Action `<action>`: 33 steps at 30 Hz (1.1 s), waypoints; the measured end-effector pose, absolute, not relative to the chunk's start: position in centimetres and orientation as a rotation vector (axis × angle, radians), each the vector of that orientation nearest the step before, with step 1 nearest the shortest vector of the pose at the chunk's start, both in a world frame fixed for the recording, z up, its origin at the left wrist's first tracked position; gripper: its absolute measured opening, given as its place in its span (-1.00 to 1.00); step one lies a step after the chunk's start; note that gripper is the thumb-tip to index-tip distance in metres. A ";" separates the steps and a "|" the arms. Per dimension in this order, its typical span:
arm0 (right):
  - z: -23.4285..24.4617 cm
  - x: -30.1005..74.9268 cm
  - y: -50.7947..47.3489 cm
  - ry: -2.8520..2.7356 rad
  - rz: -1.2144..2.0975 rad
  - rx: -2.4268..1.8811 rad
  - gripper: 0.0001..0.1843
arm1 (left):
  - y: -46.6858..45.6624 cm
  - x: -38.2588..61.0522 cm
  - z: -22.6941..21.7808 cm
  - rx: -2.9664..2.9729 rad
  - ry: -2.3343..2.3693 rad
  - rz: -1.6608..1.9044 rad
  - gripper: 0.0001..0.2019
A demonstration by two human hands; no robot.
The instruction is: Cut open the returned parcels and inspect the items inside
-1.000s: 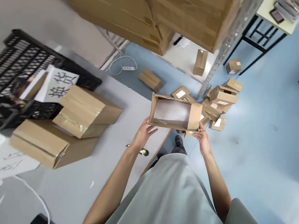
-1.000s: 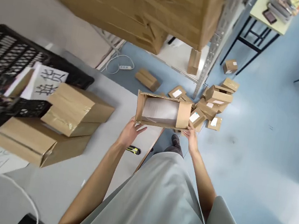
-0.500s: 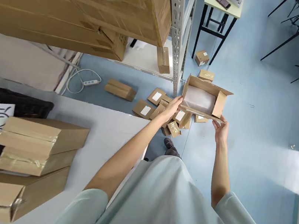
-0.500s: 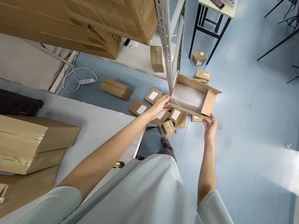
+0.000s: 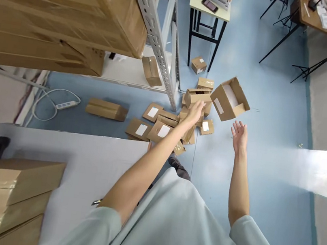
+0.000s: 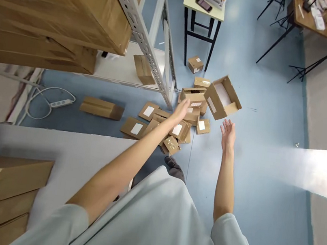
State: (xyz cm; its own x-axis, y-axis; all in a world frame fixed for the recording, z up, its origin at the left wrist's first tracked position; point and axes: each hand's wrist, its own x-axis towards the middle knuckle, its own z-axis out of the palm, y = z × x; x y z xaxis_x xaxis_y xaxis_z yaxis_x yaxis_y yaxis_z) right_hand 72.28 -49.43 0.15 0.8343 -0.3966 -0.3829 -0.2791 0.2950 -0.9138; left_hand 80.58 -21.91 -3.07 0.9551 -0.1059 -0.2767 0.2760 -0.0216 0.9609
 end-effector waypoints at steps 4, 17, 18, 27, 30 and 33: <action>-2.9 69.1 -47.0 0.675 0.088 -1.314 -0.54 | -18.3 69.7 -5.5 1.547 0.292 -0.409 -0.34; -8.2 66.3 -25.1 0.231 0.888 -1.411 -0.43 | -1.0 45.1 -4.8 1.178 1.102 0.122 -0.46; -8.1 66.2 -22.9 0.166 0.943 -1.409 -0.42 | -0.2 43.7 -4.2 1.155 1.129 0.189 -0.47; -4.5 59.9 -5.4 -0.349 1.320 -1.412 -0.44 | 4.5 29.3 -1.1 0.916 1.300 0.757 -0.40; -2.8 55.9 -0.8 -0.462 1.408 -1.421 -0.46 | 4.9 23.4 -0.7 0.823 1.356 0.902 -0.43; -1.6 51.3 2.5 -0.536 1.461 -1.436 -0.46 | 5.2 17.7 -0.8 0.742 1.410 0.998 -0.42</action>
